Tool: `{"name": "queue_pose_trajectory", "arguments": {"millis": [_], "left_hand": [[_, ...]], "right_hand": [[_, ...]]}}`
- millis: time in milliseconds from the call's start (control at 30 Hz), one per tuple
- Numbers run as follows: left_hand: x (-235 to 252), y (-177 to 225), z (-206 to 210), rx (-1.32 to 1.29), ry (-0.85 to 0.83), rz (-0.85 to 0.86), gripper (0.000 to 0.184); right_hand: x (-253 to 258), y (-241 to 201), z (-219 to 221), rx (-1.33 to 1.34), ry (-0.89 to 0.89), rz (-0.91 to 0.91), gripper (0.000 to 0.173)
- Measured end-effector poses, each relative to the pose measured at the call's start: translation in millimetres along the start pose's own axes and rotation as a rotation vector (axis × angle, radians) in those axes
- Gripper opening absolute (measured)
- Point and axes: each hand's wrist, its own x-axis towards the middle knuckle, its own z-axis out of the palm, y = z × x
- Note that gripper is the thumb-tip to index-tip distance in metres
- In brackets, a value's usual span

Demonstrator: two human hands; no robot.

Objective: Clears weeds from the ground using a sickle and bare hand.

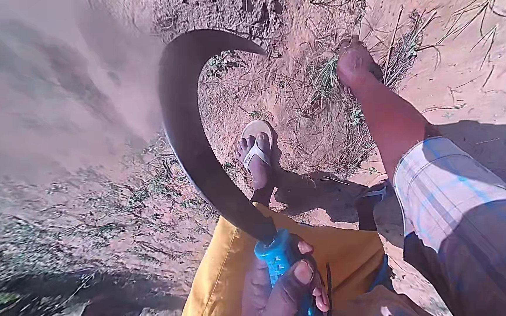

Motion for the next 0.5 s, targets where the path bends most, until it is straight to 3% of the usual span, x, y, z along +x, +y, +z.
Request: {"name": "queue_pose_trajectory", "arguments": {"millis": [100, 233, 300, 367, 500], "left_hand": [[-1.6, 6.4, -1.4, -0.029, 0.012, 0.008, 0.016], [-2.7, 16.4, 0.5, -0.074, -0.024, 0.035, 0.016], [-2.5, 21.6, 3.4, -0.101, -0.031, 0.042, 0.016], [-5.4, 25.2, 2.9, -0.105, -0.035, 0.037, 0.017], [-2.8, 25.5, -2.4, -0.082, -0.019, 0.051, 0.017]], "right_hand": [[-4.6, 2.5, 4.4, 0.100, -0.065, 0.103, 0.050], [-47.4, 6.6, 23.8, -0.034, -0.298, -0.286, 0.035], [-79.8, -7.6, 24.6, -0.053, -0.377, -0.398, 0.029], [-86.4, -21.0, 17.6, -0.031, -0.306, -0.410, 0.030], [-20.4, -44.3, -12.0, 0.012, -0.033, -0.154, 0.045]]}}
